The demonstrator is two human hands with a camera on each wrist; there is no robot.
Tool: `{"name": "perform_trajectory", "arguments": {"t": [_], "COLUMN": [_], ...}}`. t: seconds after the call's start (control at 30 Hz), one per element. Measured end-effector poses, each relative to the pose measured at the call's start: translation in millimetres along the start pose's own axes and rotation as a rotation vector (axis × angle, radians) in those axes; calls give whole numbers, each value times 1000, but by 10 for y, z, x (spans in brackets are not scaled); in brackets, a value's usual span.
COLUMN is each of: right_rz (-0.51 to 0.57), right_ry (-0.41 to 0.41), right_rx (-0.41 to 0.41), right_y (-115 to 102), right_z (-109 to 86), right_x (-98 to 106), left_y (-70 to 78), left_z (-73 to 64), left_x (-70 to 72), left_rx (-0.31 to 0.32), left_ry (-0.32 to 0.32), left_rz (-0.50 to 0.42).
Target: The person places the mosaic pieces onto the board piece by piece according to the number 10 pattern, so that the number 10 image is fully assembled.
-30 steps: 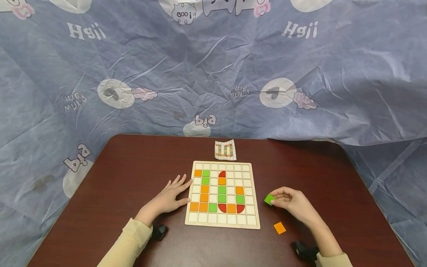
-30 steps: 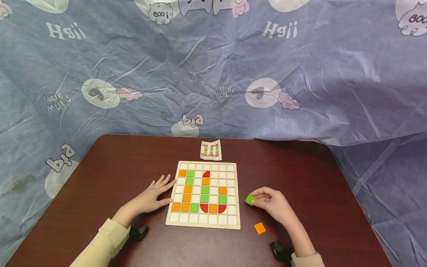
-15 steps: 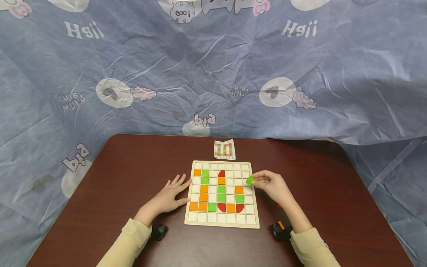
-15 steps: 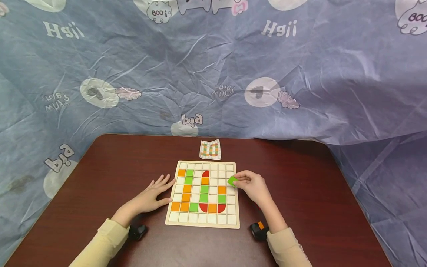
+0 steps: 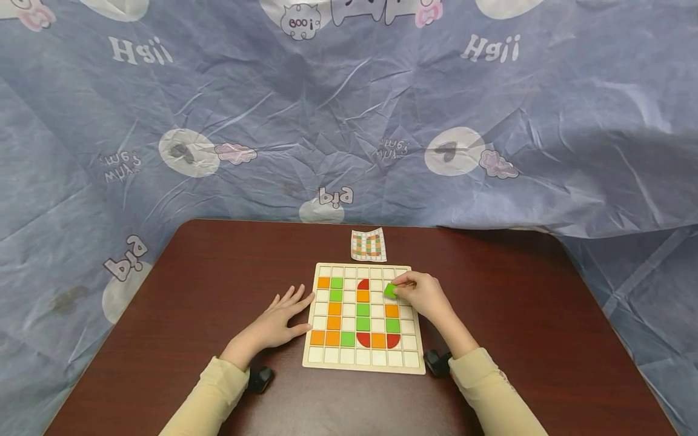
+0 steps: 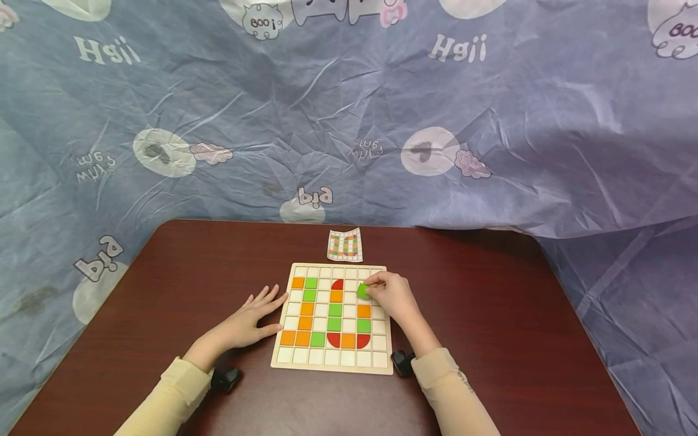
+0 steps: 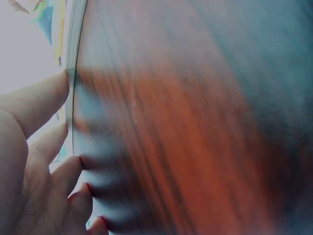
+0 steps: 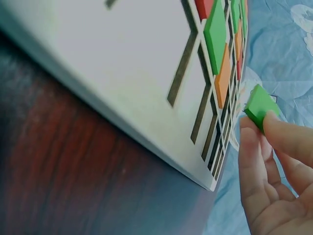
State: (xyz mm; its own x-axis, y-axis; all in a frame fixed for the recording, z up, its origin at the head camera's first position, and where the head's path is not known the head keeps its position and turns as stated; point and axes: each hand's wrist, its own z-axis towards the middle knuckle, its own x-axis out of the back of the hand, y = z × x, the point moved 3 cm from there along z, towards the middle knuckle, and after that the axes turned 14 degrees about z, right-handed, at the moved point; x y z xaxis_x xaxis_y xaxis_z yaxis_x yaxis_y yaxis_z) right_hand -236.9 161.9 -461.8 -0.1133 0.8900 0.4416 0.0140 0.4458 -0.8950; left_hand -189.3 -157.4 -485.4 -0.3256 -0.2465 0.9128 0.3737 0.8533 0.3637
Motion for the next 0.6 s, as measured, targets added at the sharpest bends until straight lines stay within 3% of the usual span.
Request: {"name": "perform_trajectory", "arguments": {"t": [0.4,0.6], "right_rz": [-60,-110], "right_ry": [-55,-57], "right_rx": [-57,-21], "right_y": [51,37], "right_z": [27,43], "right_x": [-52,-63], "left_y": [-35,-41], "left_z": [22,21], "left_x": [-23,-35], "left_rx": [-5,1], "left_ry": [1,-2], "left_rz": [12,11]}}
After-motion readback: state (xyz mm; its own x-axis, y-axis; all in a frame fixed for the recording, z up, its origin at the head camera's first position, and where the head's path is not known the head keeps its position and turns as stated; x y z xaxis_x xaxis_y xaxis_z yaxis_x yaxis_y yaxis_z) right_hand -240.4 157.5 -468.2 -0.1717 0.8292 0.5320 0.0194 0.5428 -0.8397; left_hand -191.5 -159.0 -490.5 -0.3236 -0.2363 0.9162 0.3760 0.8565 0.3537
